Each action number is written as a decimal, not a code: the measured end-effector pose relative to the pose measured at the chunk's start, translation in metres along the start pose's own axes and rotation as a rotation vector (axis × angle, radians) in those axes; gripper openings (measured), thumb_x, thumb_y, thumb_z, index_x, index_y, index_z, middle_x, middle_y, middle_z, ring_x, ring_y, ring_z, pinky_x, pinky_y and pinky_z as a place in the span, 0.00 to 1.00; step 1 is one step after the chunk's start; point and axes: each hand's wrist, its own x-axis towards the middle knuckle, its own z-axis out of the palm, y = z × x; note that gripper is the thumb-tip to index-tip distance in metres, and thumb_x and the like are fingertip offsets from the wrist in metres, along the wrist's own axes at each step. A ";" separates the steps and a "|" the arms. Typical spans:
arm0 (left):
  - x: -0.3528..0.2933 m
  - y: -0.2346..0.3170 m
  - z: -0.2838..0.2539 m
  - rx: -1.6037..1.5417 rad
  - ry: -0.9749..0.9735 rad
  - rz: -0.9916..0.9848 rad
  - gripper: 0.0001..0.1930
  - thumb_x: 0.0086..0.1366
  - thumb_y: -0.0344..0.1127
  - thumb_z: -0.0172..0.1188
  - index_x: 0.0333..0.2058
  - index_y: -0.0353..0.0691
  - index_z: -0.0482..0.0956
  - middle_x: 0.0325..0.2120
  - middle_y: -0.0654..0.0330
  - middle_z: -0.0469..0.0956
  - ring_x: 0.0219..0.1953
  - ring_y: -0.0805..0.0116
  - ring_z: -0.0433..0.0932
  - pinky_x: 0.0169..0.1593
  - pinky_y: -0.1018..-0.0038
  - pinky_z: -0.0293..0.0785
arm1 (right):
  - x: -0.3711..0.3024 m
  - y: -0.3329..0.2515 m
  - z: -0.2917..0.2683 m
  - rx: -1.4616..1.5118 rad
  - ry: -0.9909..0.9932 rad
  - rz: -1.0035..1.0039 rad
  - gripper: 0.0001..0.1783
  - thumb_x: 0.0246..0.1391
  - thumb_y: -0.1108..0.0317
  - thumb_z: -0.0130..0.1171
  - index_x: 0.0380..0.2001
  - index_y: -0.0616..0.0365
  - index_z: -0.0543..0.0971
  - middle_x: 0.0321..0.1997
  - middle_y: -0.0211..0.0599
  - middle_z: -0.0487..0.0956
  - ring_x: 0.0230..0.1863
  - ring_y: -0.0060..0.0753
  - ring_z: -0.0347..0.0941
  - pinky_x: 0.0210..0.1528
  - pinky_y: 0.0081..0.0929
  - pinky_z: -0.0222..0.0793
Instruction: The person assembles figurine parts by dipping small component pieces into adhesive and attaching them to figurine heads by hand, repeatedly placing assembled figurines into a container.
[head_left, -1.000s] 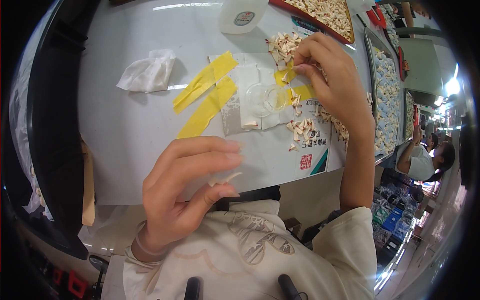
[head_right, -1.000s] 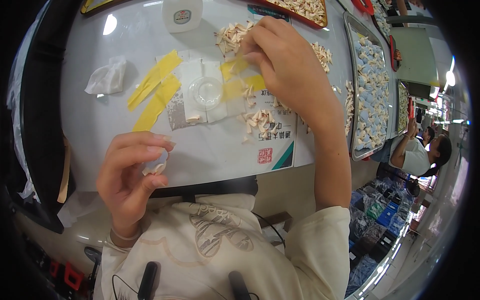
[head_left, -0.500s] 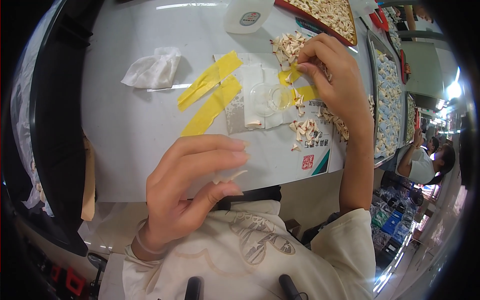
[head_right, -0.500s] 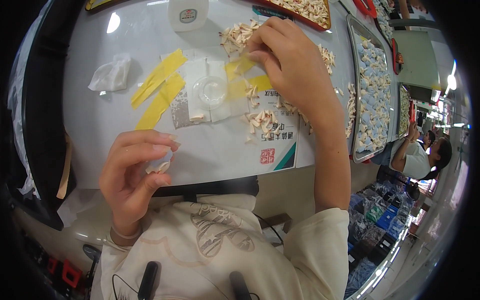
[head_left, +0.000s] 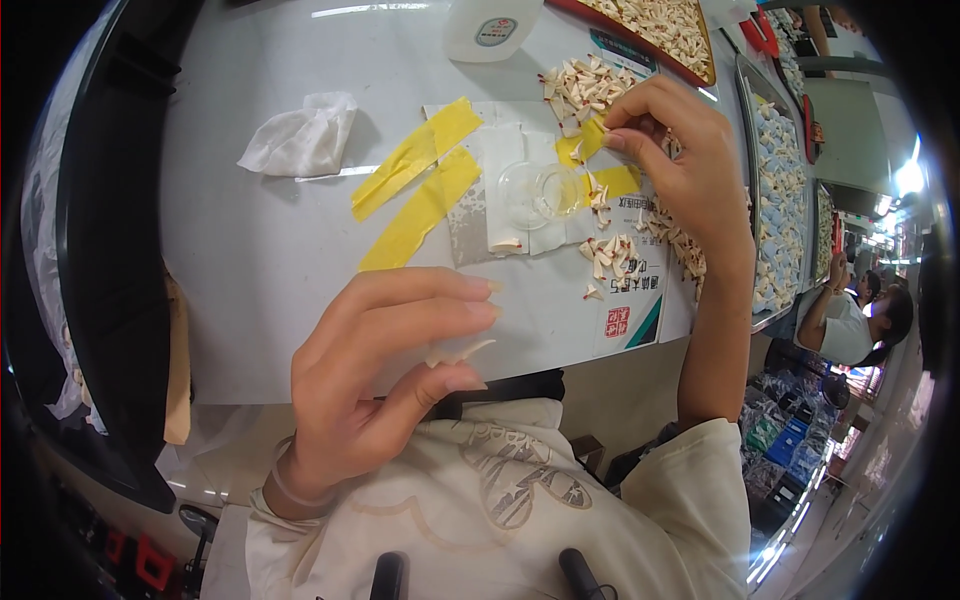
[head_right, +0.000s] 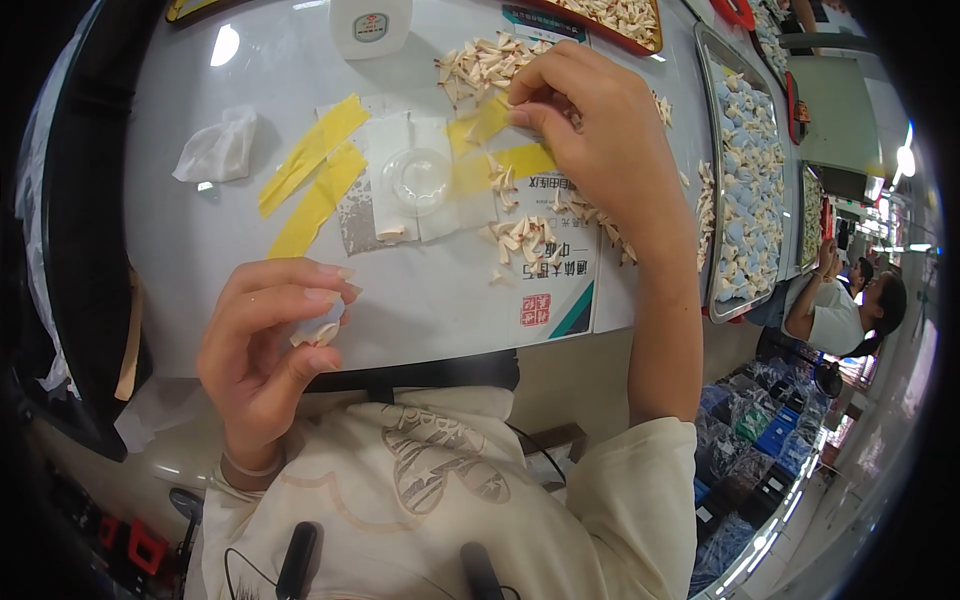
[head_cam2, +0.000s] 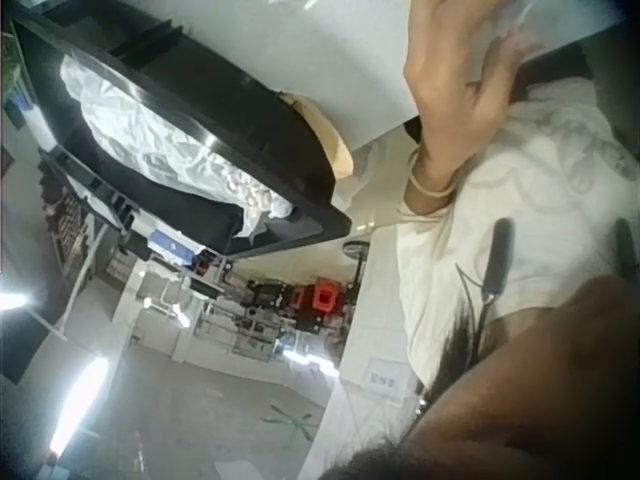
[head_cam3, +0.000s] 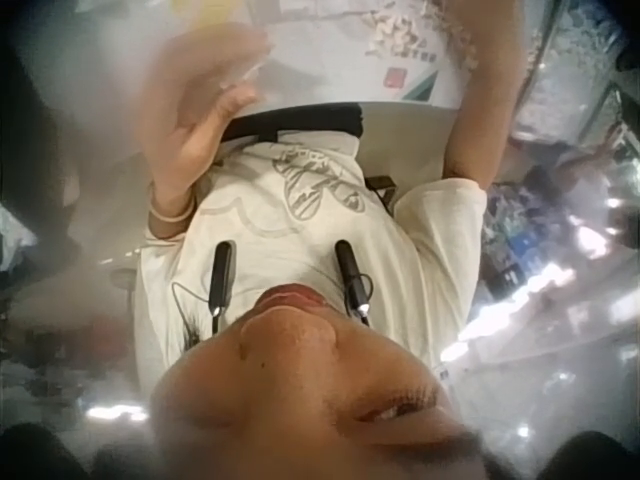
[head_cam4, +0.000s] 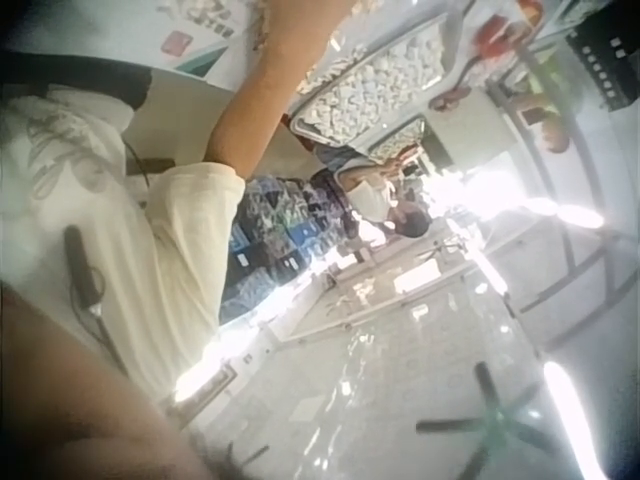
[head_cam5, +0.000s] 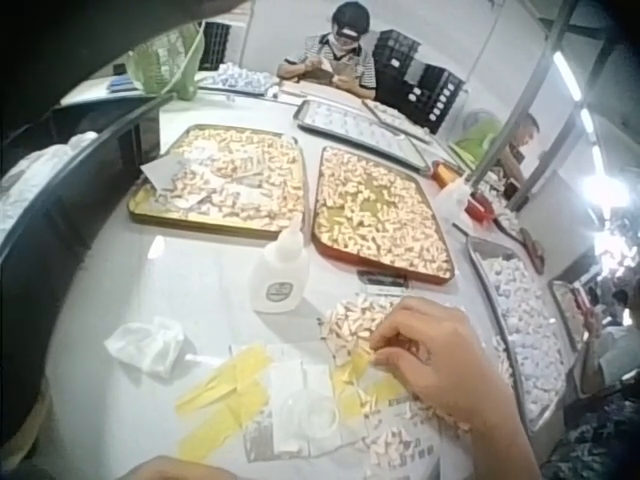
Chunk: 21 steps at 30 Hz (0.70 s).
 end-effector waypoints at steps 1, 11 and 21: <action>0.000 0.000 0.000 -0.002 0.005 -0.003 0.16 0.48 0.26 0.67 0.39 0.34 0.78 0.39 0.51 0.77 0.39 0.60 0.77 0.43 0.72 0.72 | 0.000 0.000 0.000 0.001 -0.001 -0.002 0.07 0.42 0.77 0.60 0.28 0.64 0.75 0.26 0.37 0.73 0.25 0.31 0.70 0.29 0.23 0.65; 0.000 0.000 -0.001 -0.036 0.004 -0.009 0.16 0.48 0.25 0.66 0.39 0.34 0.78 0.39 0.51 0.77 0.40 0.60 0.77 0.43 0.72 0.72 | -0.010 -0.003 -0.010 0.017 0.129 -0.089 0.05 0.43 0.78 0.58 0.27 0.64 0.75 0.25 0.35 0.75 0.27 0.24 0.71 0.31 0.21 0.67; 0.000 -0.002 -0.005 -0.186 -0.004 -0.035 0.17 0.48 0.24 0.66 0.39 0.30 0.77 0.39 0.50 0.77 0.42 0.60 0.76 0.46 0.71 0.70 | -0.042 -0.016 -0.023 0.295 0.225 0.076 0.12 0.44 0.85 0.55 0.35 0.67 0.78 0.37 0.37 0.75 0.38 0.21 0.69 0.40 0.15 0.65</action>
